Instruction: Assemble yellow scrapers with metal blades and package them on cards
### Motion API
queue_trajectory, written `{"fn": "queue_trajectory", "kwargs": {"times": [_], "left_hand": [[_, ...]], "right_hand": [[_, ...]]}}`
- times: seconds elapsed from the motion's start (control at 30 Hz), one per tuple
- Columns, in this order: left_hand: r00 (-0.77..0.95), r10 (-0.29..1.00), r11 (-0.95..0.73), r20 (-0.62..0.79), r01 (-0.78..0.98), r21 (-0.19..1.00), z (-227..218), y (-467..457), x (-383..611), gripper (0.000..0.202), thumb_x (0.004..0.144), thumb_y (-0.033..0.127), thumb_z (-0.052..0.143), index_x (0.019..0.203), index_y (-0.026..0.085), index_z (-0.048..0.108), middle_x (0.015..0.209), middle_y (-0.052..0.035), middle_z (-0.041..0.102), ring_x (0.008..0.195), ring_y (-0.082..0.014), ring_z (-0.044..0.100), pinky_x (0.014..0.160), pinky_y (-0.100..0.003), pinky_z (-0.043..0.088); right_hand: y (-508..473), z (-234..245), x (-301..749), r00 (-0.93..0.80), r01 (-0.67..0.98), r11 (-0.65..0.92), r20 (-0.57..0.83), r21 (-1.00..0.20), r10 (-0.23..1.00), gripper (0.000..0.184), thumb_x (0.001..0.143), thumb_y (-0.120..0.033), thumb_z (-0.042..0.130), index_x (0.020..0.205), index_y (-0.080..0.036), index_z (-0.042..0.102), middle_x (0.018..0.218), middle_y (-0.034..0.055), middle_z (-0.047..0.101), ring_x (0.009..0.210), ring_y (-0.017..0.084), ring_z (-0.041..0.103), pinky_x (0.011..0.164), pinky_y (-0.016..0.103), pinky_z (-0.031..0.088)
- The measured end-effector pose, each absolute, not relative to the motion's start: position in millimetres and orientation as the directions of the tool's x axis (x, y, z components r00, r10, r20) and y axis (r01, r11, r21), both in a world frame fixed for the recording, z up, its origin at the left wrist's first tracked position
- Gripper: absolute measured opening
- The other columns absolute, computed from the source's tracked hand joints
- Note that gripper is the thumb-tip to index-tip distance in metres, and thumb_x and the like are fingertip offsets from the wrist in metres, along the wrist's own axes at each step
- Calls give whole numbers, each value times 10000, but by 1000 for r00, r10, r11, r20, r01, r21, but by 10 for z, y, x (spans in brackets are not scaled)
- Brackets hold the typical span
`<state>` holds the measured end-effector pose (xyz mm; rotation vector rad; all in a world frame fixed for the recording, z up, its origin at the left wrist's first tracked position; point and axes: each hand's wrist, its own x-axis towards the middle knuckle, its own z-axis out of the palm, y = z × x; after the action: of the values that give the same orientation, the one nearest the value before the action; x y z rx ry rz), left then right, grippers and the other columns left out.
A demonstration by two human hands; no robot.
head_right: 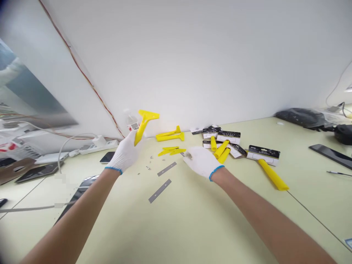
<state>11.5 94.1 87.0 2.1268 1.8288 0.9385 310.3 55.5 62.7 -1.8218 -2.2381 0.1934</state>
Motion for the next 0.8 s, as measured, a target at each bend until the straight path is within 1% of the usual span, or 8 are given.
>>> {"fn": "queue_trajectory", "kwargs": {"times": [0.07, 0.17, 0.3, 0.4, 0.5, 0.63, 0.7, 0.8], "left_hand": [[-53, 973, -86, 223, 816, 572, 798, 614, -56, 399, 989, 536, 456, 1122, 184, 590, 816, -35, 656, 685, -191, 588, 626, -291, 415], [-70, 997, 27, 43, 775, 631, 607, 177, -239, 434, 957, 612, 488, 1069, 203, 581, 697, 14, 570, 599, -174, 520, 577, -287, 369], [-171, 983, 62, 66, 648, 760, 360, -177, -326, 423, 939, 629, 480, 863, 216, 532, 610, 45, 421, 548, -146, 410, 562, -287, 327], [-185, 983, 88, 1, 474, 876, 260, -258, -324, 449, 939, 651, 460, 845, 217, 517, 625, 37, 441, 576, -146, 439, 582, -282, 373], [-152, 987, 112, -59, 372, 922, 207, -248, -321, 461, 941, 664, 480, 872, 210, 517, 666, 31, 491, 604, -139, 475, 584, -269, 387], [-66, 988, 152, -138, 400, 904, 141, -221, -344, 461, 970, 659, 475, 955, 205, 554, 655, 18, 590, 617, -146, 553, 591, -255, 411], [-45, 983, 182, -179, 399, 899, 108, -219, -360, 442, 972, 640, 492, 989, 204, 565, 655, 15, 615, 606, -147, 570, 581, -252, 422], [-58, 975, 220, -215, 394, 892, 75, -224, -371, 386, 963, 589, 530, 991, 205, 557, 606, 36, 572, 551, -141, 539, 545, -250, 424]], "right_hand": [[526, 556, 2959, -210, 940, 212, 36, -268, 977, 229, 972, -350, 557, 948, -222, 746, 964, 63, 770, 827, 207, 688, 718, 294, 452], [559, 487, 2852, -197, 958, 188, -20, -216, 980, 192, 939, -308, 574, 934, -192, 726, 981, 97, 769, 854, 231, 692, 694, 304, 428], [641, 458, 2709, -259, 948, 250, -18, -196, 966, 203, 937, -287, 576, 1009, -166, 723, 1078, 131, 765, 950, 248, 695, 770, 312, 462], [715, 461, 2525, -331, 929, 318, -40, -190, 943, 234, 900, -300, 642, 1073, -176, 739, 1139, 139, 756, 974, 252, 698, 819, 313, 488], [776, 467, 2356, -404, 902, 386, -64, -192, 913, 311, 845, -303, 715, 1132, -190, 751, 1157, 142, 752, 1010, 266, 701, 855, 314, 505], [788, 469, 2278, -494, 860, 470, -95, -201, 864, 356, 818, -309, 757, 1162, -216, 765, 1158, 119, 758, 1087, 270, 691, 875, 295, 520], [820, 480, 2300, -472, 872, 452, -79, -190, 878, 353, 827, -320, 769, 1163, -212, 772, 1175, 125, 754, 1126, 279, 681, 913, 307, 523], [977, 528, 2351, -374, 915, 365, -22, -173, 927, 358, 872, -356, 765, 1177, -170, 761, 1215, 162, 733, 1156, 304, 666, 1011, 391, 508]]}}
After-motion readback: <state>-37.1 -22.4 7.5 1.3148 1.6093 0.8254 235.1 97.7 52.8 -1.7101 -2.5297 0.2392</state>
